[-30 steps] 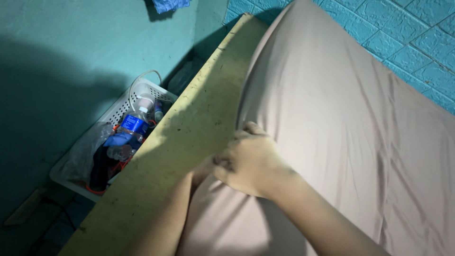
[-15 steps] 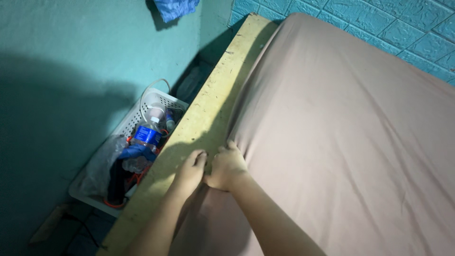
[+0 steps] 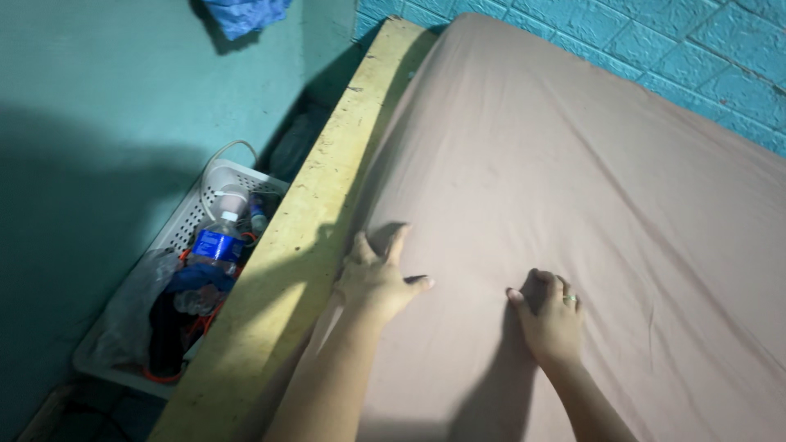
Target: The person smooths a fitted sheet over a mattress, tucking the edges under the corners. Then they pick up a floral-patterned duvet cover, unfold it, and spread it over the bed, smoothing the surface.
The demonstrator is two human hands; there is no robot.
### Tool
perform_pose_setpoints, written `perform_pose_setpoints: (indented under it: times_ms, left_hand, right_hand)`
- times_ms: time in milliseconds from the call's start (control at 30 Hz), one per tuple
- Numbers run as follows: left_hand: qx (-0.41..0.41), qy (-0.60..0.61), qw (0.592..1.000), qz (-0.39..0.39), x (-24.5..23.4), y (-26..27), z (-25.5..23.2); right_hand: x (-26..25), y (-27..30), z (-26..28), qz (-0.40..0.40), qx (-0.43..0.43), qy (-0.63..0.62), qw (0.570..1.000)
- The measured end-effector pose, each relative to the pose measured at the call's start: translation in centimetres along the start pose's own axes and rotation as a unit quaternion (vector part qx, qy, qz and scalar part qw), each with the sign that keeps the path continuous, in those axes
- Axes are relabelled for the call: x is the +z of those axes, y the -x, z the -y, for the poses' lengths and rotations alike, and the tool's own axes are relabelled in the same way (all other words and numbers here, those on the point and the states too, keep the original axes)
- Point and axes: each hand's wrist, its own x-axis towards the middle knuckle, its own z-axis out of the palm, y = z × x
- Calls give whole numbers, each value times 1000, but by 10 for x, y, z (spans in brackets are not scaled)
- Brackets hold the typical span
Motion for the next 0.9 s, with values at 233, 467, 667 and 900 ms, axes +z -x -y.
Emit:
perform_pose_setpoints:
  times_ms: [233,467,667,900]
  left_hand:
    - [76,53,981,-169,39,-15,29]
    - [105,84,973,-188,53,-36,40]
    - [135,38,955,-262,57,-27,30]
    - [175,26,928,-329,46,-63,-7]
  right_hand:
    - [30,-3,18,-31,92,-53,994]
    - [41,1,114,-44,6,-201,978]
    - [7,-1,75,25,-4,-218,976]
    - [-18,3,19,-15,102,-72,992]
